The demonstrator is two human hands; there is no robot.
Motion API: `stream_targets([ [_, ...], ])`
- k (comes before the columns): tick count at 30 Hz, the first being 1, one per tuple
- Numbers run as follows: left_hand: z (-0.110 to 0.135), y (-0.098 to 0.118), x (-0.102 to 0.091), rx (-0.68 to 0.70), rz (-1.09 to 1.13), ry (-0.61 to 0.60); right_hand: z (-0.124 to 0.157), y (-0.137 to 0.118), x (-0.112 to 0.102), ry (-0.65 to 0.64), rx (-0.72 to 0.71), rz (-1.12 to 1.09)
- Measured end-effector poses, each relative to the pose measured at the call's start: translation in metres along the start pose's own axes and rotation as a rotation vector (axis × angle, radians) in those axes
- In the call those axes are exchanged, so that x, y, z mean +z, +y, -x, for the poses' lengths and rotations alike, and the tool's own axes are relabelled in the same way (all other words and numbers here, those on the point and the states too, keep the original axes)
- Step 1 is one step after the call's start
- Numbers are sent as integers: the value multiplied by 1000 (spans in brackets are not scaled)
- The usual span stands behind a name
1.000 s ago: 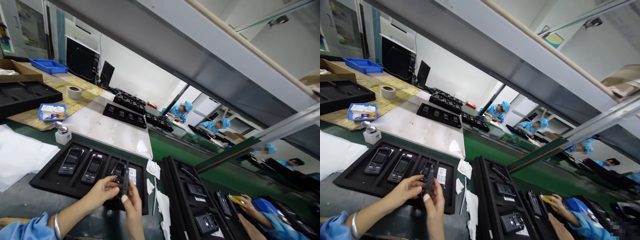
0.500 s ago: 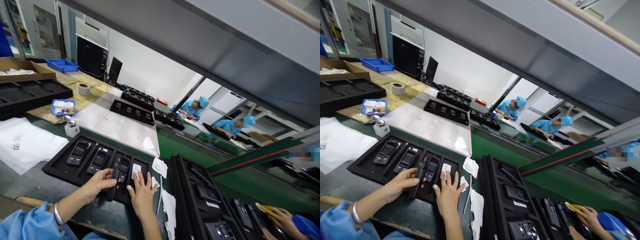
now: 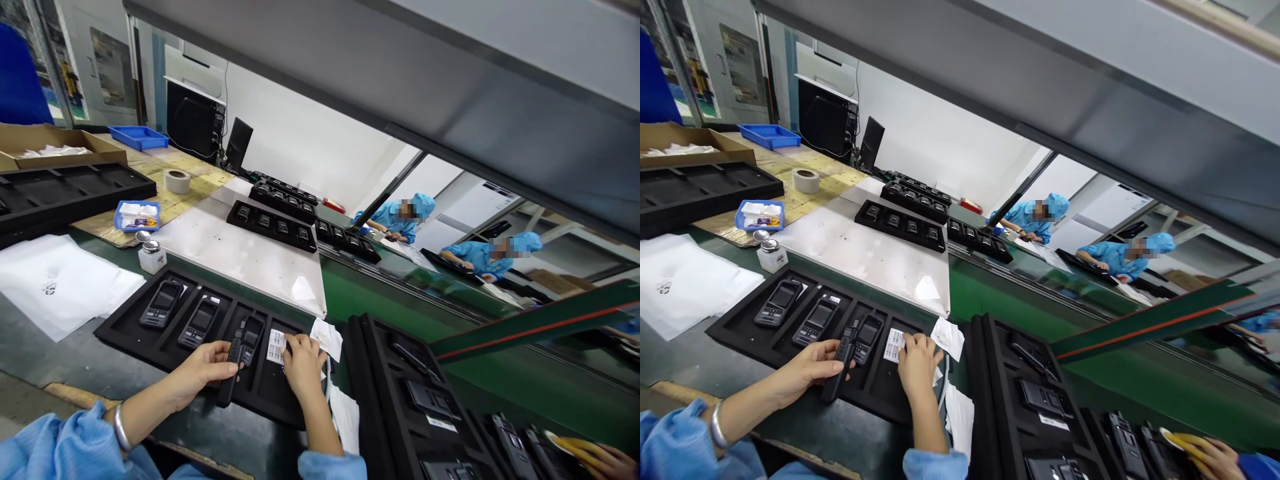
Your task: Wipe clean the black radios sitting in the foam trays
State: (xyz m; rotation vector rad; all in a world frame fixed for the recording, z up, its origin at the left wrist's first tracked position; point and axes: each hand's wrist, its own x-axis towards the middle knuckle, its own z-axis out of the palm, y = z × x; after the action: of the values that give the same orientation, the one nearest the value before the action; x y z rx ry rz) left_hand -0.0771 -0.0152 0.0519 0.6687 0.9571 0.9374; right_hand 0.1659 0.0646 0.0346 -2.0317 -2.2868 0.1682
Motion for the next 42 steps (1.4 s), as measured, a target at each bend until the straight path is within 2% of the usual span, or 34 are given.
stream_targets([
  [3, 1, -1, 1, -17, -7, -24, -31, -1, -4, -41, -24, -11],
  [6, 3, 0, 0, -18, -15, -22, -48, -2, -4, -84, -60, -7],
  [15, 1, -2, -1, 0, -36, -3, -54, 13, -7, -110, -135, 43],
  [23, -8, -1, 14, -26, -67, -41, -56, 10, -16, -18, -134, 20],
  [25, -11, 0, 20, -31, -68, -14, -44, 8, -17, 35, -100, -36],
  [27, -15, 1, 26, -25, -77, 10, -20, 4, -16, 75, -74, -115],
  [29, -20, 2, 34, -10, -96, 34, 16, -4, -10, 115, -75, -301],
  [31, -28, 1, 41, 25, -107, 47, 56, -14, 0, 222, -104, -687],
  [32, -34, -1, 45, 59, -106, 47, 74, -20, 5, 266, -137, -744],
  [34, -46, -7, 52, 131, -134, 50, 100, -30, 16, 346, -165, -719],
  [37, -64, -18, 61, 183, -357, 111, 110, -35, 25, 341, -107, -635],
  [40, -77, -25, 69, 182, -636, 147, 100, -24, 26, 286, -4, -687],
  [42, -82, -26, 75, 184, -704, 141, 92, -12, 27, 277, 55, -736],
])
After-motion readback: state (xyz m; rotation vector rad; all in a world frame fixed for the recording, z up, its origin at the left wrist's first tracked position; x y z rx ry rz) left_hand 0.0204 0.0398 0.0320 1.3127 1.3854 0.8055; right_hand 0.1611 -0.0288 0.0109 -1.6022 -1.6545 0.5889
